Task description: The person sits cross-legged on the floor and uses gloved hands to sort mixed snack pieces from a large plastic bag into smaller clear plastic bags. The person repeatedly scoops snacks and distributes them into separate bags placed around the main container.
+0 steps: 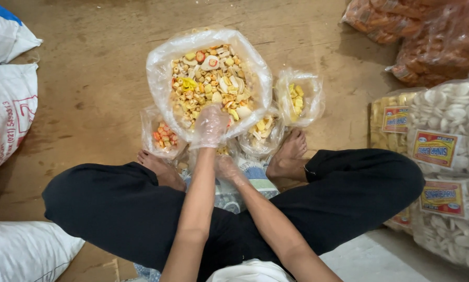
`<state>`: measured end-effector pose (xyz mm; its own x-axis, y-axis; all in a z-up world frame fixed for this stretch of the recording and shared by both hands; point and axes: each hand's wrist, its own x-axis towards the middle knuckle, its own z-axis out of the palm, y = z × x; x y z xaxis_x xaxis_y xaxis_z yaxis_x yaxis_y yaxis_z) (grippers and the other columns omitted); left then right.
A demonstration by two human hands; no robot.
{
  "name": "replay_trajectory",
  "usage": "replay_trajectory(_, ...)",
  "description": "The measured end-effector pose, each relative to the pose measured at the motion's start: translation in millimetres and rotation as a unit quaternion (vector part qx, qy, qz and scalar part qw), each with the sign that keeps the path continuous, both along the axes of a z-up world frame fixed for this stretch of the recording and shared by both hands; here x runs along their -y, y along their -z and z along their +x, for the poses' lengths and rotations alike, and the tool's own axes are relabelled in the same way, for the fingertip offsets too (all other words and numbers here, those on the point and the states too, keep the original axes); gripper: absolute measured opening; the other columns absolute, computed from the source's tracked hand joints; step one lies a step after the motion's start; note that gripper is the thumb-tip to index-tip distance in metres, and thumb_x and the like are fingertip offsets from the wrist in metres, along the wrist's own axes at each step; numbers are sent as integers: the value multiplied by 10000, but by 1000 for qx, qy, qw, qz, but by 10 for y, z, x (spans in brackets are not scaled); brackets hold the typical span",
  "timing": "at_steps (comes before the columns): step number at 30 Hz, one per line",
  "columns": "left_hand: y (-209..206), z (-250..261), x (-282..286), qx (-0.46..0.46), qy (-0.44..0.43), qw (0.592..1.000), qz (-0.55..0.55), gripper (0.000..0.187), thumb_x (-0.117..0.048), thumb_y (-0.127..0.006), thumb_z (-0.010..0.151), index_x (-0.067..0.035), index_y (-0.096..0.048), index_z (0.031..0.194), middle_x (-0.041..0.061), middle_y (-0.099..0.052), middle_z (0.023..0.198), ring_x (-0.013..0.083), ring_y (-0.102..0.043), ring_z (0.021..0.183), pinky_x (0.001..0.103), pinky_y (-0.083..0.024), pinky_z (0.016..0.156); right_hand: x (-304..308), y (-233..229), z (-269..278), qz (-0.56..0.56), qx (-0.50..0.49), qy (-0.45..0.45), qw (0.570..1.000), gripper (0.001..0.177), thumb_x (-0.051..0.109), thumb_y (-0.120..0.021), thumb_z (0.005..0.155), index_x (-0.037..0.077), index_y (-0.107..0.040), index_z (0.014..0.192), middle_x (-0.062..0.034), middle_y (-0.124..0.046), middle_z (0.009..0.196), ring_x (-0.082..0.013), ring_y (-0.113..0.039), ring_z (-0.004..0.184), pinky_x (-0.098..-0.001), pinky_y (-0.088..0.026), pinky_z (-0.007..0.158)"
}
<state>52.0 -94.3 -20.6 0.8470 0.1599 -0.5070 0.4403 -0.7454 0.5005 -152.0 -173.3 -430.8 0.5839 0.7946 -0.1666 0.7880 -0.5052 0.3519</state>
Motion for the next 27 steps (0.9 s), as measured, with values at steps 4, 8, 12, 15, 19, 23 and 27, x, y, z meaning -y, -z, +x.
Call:
replay_trajectory(4,-150,81,-57,-11,28,999,-16,344,-287,-566,870,-210,-787,1122,130,-756,1116,334,-685,1149,477,-570,977,25,-656,277,-60,497,-44,865,236,27,-526,840,-87,-694,960,-52,-500,748,-147,-533,610,-365,-359,415)
replay_trajectory(8,-199,80,-107,-8,38,999,-22,341,-278,-576,876,-196,-776,1139,140,-746,1136,338,-673,1167,480,-559,992,66,-1380,318,-28,107,-80,991,193,43,-360,789,195,-401,679,6,-341,658,-244,-376,547,-439,-304,406)
replay_trajectory(12,-279,53,-135,-6,66,997,-35,339,-257,-599,888,-165,-751,1177,162,-725,1179,346,-647,1208,486,-534,1025,-47,-727,156,212,-114,179,954,231,95,-424,915,119,-563,733,-17,-465,706,-165,-586,689,-296,-401,534)
replay_trajectory(15,-363,36,-158,-5,83,996,-45,344,-244,-614,896,-144,-735,1202,176,-710,1208,351,-629,1235,490,-517,1046,-115,-27,169,394,-333,379,768,255,218,-547,932,61,-688,789,-102,-601,754,-207,-672,814,-314,-501,684)
replay_trajectory(19,-404,-12,-182,-6,110,992,-59,357,-223,-637,909,-112,-710,1240,198,-688,1252,359,-603,1275,497,-492,1079,2,-1681,367,453,-411,423,669,287,283,-651,918,43,-735,784,-181,-709,789,-366,-703,876,-446,-547,809)
replay_trajectory(23,-446,-26,-228,-5,124,990,-67,370,-209,-652,917,-92,-693,1266,212,-674,1281,364,-586,1303,501,-475,1101,-159,-2894,574,413,-408,507,637,397,331,-572,919,46,-723,686,-160,-680,677,-319,-730,785,-432,-561,679)
replay_trajectory(27,-443,-44,-315,-1,125,989,-81,404,-226,-677,932,-66,-671,1304,224,-657,1317,366,-565,1331,503,-456,1124,-111,-3345,656,388,-359,430,732,286,285,-566,851,120,-734,690,-95,-714,690,-271,-746,838,-388,-589,726)
